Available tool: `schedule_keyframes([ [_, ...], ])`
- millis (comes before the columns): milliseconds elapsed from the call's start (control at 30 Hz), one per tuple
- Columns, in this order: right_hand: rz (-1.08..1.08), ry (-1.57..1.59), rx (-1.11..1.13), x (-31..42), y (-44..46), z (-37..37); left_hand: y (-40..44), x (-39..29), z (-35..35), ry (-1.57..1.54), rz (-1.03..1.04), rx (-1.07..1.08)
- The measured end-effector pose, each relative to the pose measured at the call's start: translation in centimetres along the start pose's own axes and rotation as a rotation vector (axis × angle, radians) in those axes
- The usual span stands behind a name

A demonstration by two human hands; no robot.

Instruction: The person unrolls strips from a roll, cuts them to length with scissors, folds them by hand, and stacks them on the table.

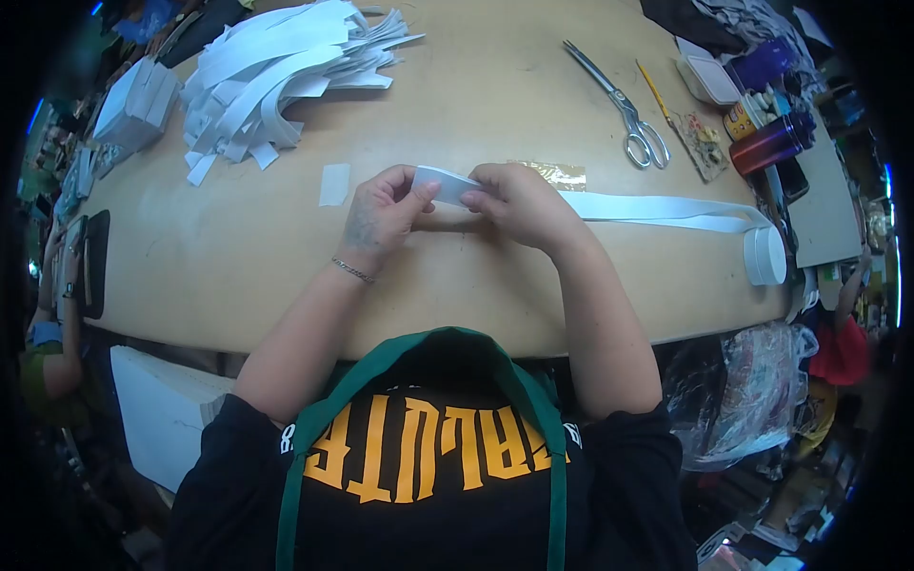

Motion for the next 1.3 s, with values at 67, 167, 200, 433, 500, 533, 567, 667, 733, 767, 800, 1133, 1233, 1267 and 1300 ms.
schedule_keyframes([
  [67,-0.082,0.011,-0.042,-0.2,0.2,0.0,0.0,0.1,0.0,-0.016,0.008,-0.005],
  [167,-0.128,0.002,-0.072,0.0,0.2,0.0,-0.1,0.0,-0.1,-0.004,-0.008,-0.013],
  [200,-0.13,-0.006,-0.078,0.0,0.1,0.0,-0.1,0.1,0.0,0.006,-0.017,-0.015],
  [433,-0.136,0.021,-0.076,-0.3,0.2,0.1,-0.2,-0.2,0.0,0.04,-0.001,-0.027],
  [500,-0.096,0.011,-0.057,-0.7,0.4,0.1,-0.2,0.0,-0.1,0.042,0.012,-0.026],
  [533,-0.161,0.046,-0.124,-0.1,0.3,-0.2,-0.2,0.0,-0.1,0.027,0.004,-0.033],
  [567,-0.226,0.082,-0.19,0.8,0.1,-0.3,-0.3,0.0,-0.2,0.013,-0.005,-0.041],
  [667,-0.259,0.12,-0.238,2.5,0.8,-0.1,-1.1,-0.9,-0.6,-0.021,-0.009,-0.095],
  [733,-0.242,0.128,-0.227,3.4,2.0,0.5,-1.5,-1.0,-1.6,-0.031,-0.02,-0.149],
  [767,-0.238,0.135,-0.222,3.7,2.6,0.9,-1.8,-0.7,-2.4,-0.036,-0.036,-0.181],
  [800,-0.234,0.142,-0.216,4.0,3.3,1.2,-2.1,-0.5,-3.3,-0.041,-0.052,-0.214],
  [1133,-0.081,0.137,-0.044,4.4,8.9,2.9,-4.4,0.8,-10.3,0.085,-0.215,-0.345],
  [1233,-0.087,0.173,0.008,5.2,9.4,3.8,-5.3,-0.7,-12.4,0.218,-0.225,-0.396],
  [1267,-0.097,0.188,0.009,5.1,9.4,3.9,-5.3,-1.0,-12.1,0.198,-0.227,-0.365],
  [1300,-0.108,0.201,0.012,5.0,9.3,3.9,-5.3,-1.4,-11.3,0.178,-0.229,-0.337],
])
Point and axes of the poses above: each hand's wrist, its own y-axis towards the middle knuckle, its own z-axis out of the palm, x = y × z, the point moved 8 cm from there along y, towards the middle knuckle, and after that the axes turned 15 degrees about x, right-handed, at the moved point
